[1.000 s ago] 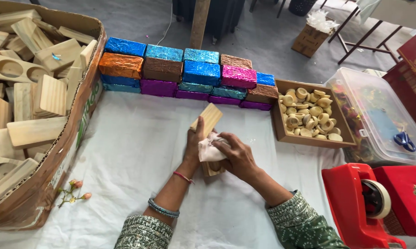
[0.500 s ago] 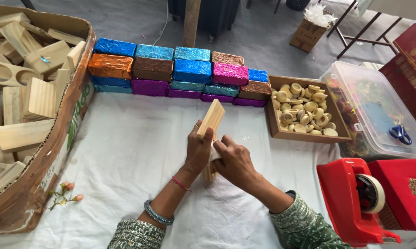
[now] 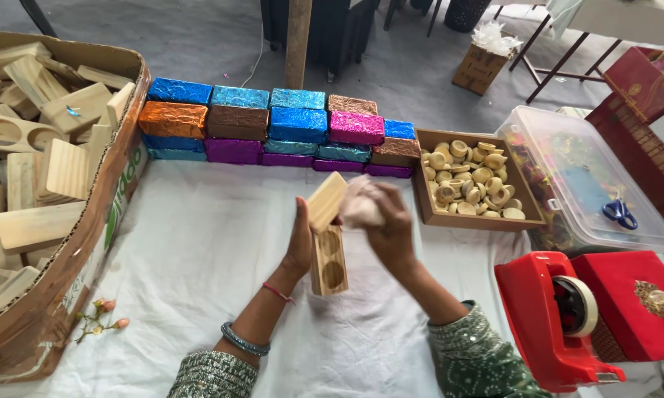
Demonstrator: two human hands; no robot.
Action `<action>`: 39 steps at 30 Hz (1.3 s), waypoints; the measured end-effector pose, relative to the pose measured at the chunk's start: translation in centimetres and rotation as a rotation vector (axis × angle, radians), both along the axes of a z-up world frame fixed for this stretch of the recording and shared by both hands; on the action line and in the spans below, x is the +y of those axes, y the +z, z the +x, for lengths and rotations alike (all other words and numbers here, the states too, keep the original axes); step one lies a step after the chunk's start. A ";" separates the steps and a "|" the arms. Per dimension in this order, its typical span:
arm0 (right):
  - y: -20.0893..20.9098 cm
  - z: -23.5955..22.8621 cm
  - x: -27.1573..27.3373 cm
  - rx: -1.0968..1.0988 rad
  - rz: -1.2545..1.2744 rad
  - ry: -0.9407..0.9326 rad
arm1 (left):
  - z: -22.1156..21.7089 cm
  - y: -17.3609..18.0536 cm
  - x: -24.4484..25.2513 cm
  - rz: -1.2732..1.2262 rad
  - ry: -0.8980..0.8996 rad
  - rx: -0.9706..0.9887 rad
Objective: Wrapping small rectangular objects in pink foil and cleaning wooden bases with a cloth.
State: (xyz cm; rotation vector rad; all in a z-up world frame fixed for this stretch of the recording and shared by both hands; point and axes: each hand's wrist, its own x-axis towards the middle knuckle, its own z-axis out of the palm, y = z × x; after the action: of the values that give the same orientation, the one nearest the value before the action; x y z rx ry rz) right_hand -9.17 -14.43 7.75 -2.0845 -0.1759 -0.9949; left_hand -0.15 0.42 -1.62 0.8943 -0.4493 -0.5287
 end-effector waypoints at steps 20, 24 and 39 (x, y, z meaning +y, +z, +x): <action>1.9 -1.4 0.0 -0.040 -0.171 -0.002 | -2.9 4.1 -0.8 0.663 0.297 -0.822; 3.6 -2.6 2.1 -0.061 -0.533 0.083 | -3.0 3.4 -0.9 0.557 0.471 -1.247; 2.3 -2.1 1.0 -0.042 -0.464 -0.181 | -3.5 2.8 -1.2 0.674 0.298 -1.027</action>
State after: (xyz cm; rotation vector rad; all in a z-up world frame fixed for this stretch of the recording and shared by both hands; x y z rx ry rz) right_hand -11.29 -13.46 10.10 -2.5361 -0.2635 -1.1928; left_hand -3.67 -0.81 1.16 1.8476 -1.0712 0.1259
